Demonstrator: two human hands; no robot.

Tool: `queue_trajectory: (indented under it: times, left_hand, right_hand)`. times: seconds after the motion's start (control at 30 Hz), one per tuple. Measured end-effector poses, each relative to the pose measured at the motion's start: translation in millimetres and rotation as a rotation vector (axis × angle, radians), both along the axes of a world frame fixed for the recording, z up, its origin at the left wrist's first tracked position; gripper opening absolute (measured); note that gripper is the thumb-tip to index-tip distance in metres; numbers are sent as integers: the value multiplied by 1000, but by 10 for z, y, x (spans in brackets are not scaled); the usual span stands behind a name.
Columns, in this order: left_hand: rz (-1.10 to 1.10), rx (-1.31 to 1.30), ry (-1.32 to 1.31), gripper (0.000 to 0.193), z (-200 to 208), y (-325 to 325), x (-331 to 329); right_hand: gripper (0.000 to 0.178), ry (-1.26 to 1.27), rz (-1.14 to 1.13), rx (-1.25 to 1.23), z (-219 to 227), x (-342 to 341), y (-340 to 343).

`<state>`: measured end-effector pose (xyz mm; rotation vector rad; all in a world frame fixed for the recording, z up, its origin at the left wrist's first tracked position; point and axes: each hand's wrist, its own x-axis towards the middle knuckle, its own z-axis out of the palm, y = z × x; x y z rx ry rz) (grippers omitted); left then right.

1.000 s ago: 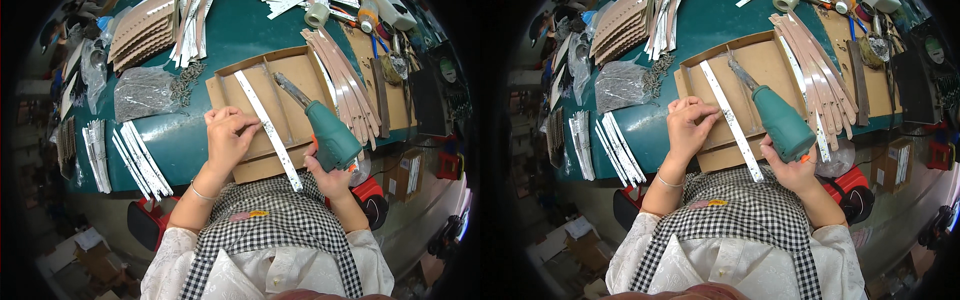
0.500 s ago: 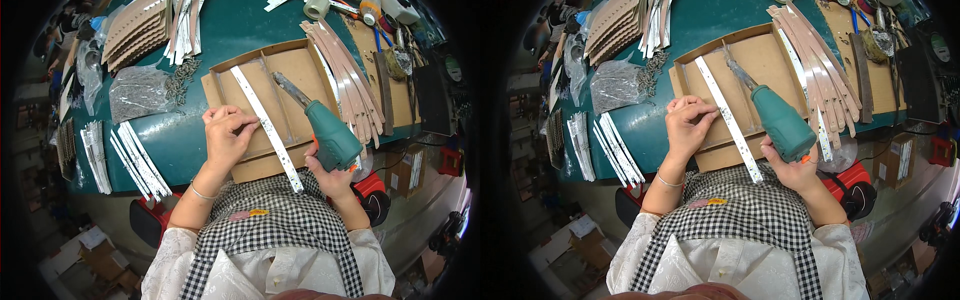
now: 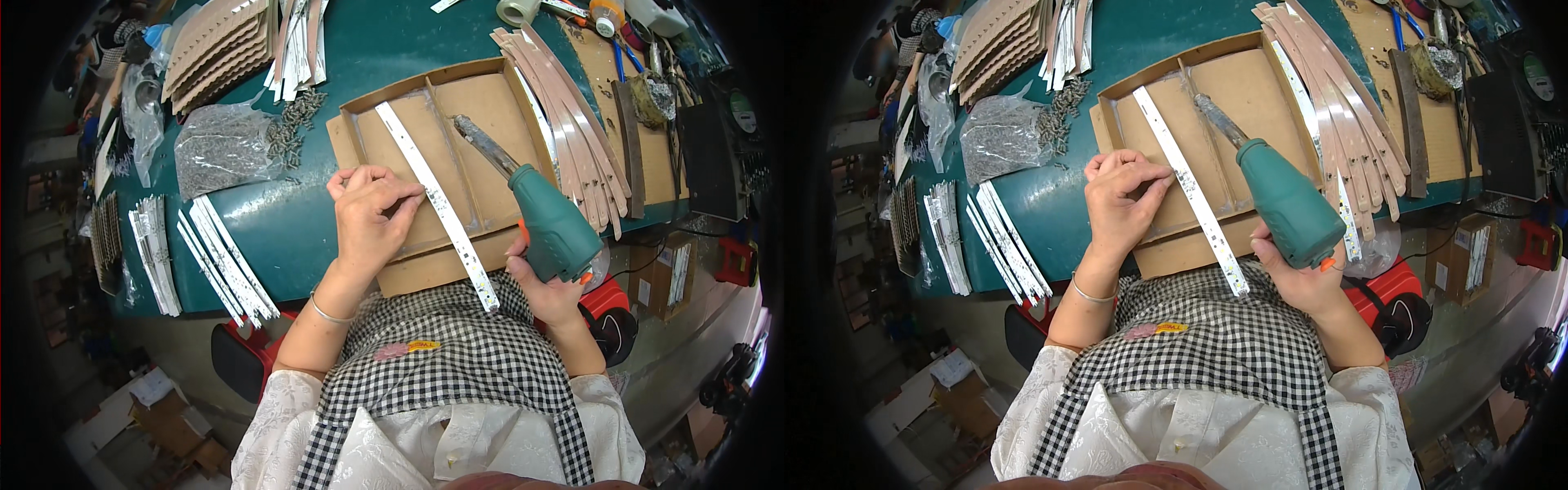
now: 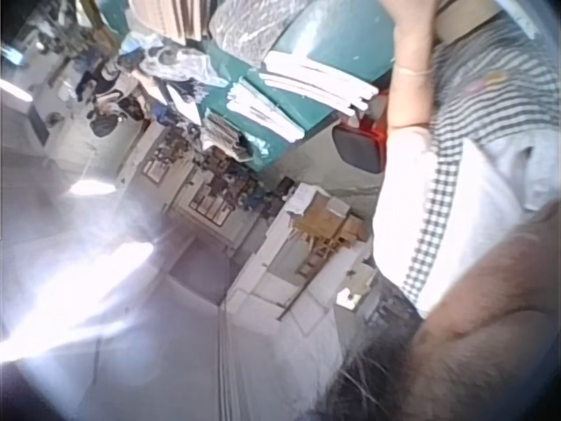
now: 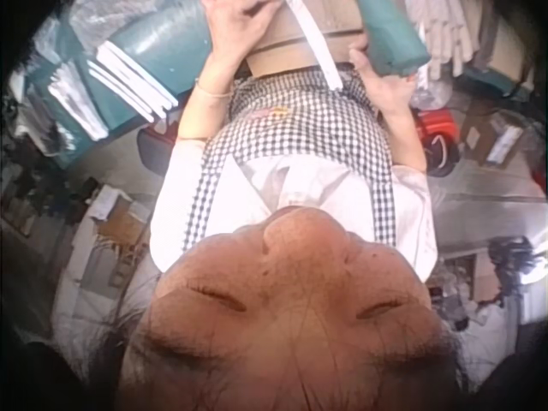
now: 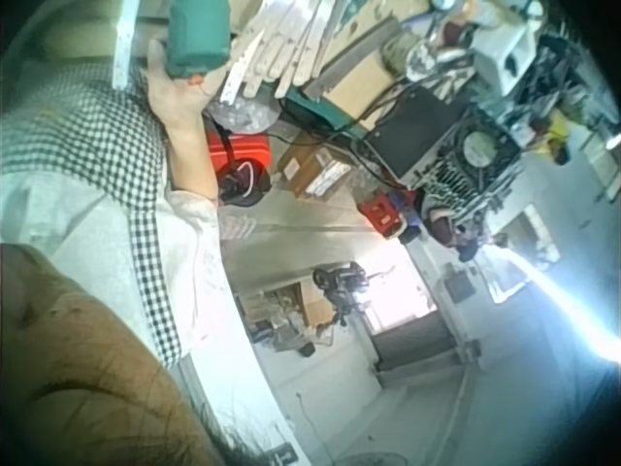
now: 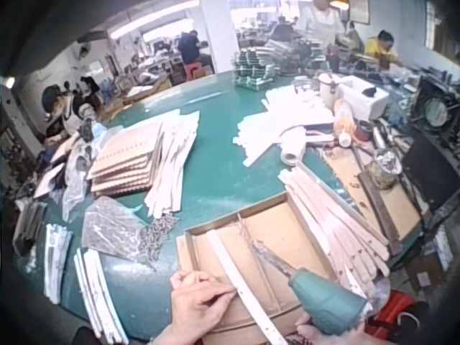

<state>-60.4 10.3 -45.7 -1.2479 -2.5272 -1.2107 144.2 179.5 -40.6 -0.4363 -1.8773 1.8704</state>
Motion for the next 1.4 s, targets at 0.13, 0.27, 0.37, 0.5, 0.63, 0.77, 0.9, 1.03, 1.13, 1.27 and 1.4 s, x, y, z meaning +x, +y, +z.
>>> queue_trajectory:
  times: [0.13,0.27,0.37,0.5,0.63,0.77,0.9,1.03,1.13,1.27,1.4]
  left_hand:
    - [-4,11,-24,15,-21,1,-11]
    - [2,-7,-39,15,-28,-17,-13]
    - [1,-18,-42,15,-22,-14,-8]
    - [-18,-23,-7,16,-1,-8,-6]
    - [-19,-22,35,18,12,5,2]
    - [-15,-39,56,18,51,29,9]
    - [-24,-64,84,16,40,37,-3]
    - [-27,-73,109,16,41,47,2]
    - [-32,-81,119,16,41,58,-5]
    - [-42,-92,96,16,66,69,-13]
    - [-49,-90,76,17,77,73,-15]
  right_hand:
    - [35,26,-11,-23,11,-8,-14]
    - [35,27,-8,-32,16,-5,-12]
    - [35,35,-8,-13,-10,1,-5]
    - [35,39,-8,-34,-15,-1,-17]
    - [35,25,-5,-66,-11,5,-33]
    - [30,22,3,-88,-30,-22,-58]
    - [38,9,91,54,-88,-31,-53]
    - [37,8,111,120,-136,-44,-71]
    - [39,-1,82,13,-114,-78,-138]
    - [32,-59,50,-153,-85,-103,-149]
    - [36,-7,44,-117,-177,-77,-156]
